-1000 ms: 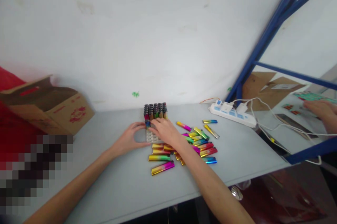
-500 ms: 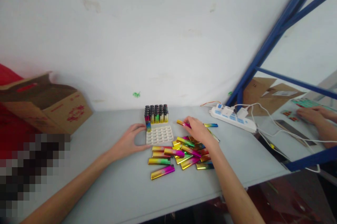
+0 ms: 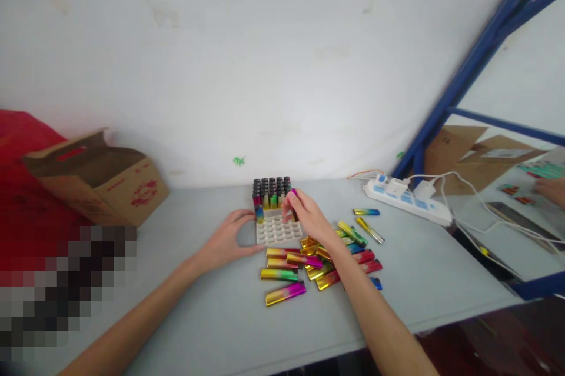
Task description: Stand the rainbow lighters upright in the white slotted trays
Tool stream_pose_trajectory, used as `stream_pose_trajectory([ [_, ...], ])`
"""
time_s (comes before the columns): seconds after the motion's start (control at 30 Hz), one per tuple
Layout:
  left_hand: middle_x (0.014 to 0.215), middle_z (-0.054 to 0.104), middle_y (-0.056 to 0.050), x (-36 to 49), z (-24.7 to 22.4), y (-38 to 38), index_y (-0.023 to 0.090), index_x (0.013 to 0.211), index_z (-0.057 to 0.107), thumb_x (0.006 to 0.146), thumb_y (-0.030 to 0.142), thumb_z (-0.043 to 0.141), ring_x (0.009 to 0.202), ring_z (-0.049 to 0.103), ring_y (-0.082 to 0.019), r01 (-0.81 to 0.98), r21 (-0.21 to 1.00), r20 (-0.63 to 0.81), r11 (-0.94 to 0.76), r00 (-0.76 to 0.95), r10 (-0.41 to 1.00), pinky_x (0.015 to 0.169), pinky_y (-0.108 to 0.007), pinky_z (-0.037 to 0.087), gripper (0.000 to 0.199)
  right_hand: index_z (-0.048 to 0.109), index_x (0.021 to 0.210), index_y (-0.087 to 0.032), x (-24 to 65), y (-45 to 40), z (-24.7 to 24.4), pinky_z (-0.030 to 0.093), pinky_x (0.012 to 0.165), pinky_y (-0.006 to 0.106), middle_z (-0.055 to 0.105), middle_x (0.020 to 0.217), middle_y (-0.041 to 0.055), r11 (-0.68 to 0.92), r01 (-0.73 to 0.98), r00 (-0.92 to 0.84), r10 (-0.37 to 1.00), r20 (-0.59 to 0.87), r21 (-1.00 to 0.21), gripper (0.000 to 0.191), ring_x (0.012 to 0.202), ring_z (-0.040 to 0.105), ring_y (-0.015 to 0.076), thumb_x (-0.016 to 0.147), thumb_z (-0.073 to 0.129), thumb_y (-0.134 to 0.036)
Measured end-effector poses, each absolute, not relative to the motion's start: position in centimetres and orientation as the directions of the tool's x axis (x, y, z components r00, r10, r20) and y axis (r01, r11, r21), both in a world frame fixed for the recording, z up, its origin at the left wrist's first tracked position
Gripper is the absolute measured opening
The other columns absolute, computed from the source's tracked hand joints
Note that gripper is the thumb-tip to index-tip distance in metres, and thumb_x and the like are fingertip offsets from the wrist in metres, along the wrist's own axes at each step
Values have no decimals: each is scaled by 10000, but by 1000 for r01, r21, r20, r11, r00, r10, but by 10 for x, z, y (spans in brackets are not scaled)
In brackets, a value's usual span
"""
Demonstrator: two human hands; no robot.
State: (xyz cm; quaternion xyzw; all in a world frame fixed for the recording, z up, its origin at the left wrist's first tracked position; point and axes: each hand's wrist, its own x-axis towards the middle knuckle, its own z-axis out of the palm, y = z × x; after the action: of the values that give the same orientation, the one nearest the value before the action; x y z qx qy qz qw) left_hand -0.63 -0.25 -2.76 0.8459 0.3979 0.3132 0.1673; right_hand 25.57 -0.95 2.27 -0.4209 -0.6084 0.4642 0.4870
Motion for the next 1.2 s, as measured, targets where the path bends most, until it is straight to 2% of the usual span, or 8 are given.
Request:
stream_pose_trajectory([
  [0.1,1323,684,-132,-6,-28,-2,221,1247,707,770,594,888,1246,663,-357,567,535,393,-626,489,778,1133,-528,545,632,570,935,-251,248,-18,17,379,493,258,497,663,-64,109,-15,-225,968,110,-994,515,516,434,125,938,581,-766],
  [0.2,1331,679,-132,-6,-28,-2,221,1256,703,773,590,891,1259,654,-358,565,546,378,-619,493,783,1143,-528,536,637,550,861,-250,242,-22,13,253,461,253,372,614,-83,92,23,-144,986,88,-995,507,505,305,116,922,605,-751],
  [0.4,1342,680,-129,-6,-27,-2,233,1262,701,775,590,889,1277,649,-362,564,546,373,-619,498,783,1153,-540,529,632,429,587,-237,235,-21,2,270,546,283,369,571,-35,200,328,64,970,233,-923,557,593,360,137,943,573,-640],
  [0.53,1336,682,-130,-7,-27,-2,232,1249,704,771,570,897,1273,651,-361,568,542,373,-619,498,783,1148,-535,534,616,470,581,-230,236,-18,-3,264,560,289,428,569,-23,198,420,84,963,254,-886,453,604,397,148,918,541,-524],
  [0.67,1340,677,-130,-7,-27,-2,232,1253,697,779,589,886,1270,649,-361,568,542,371,-620,500,783,1149,-549,529,623,477,628,-234,237,-17,-5,287,579,290,452,574,-32,242,451,83,947,310,-859,487,602,413,150,966,530,-581],
  [0.87,1330,674,-138,-6,-29,-2,210,1268,688,772,620,878,1266,643,-361,583,531,373,-615,490,788,1153,-547,524,671,552,889,-245,232,-20,-5,432,671,308,641,753,5,361,455,-126,931,343,-814,392,708,586,198,1100,404,-540],
  [1.03,1320,678,-138,-6,-28,-3,215,1284,687,779,620,876,1256,650,-358,574,532,376,-623,500,780,1143,-534,531,675,523,870,-243,228,-24,-3,468,824,341,651,916,58,501,602,-237,856,459,-623,381,876,614,227,1134,409,-493],
  [1.2,1306,680,-130,-5,-28,-3,211,1290,688,777,599,883,1253,651,-353,570,534,378,-625,500,779,1142,-516,535,672,541,881,-236,225,-23,-1,443,781,325,626,867,39,517,655,-312,849,426,-551,379,818,592,216,1143,425,-485],
])
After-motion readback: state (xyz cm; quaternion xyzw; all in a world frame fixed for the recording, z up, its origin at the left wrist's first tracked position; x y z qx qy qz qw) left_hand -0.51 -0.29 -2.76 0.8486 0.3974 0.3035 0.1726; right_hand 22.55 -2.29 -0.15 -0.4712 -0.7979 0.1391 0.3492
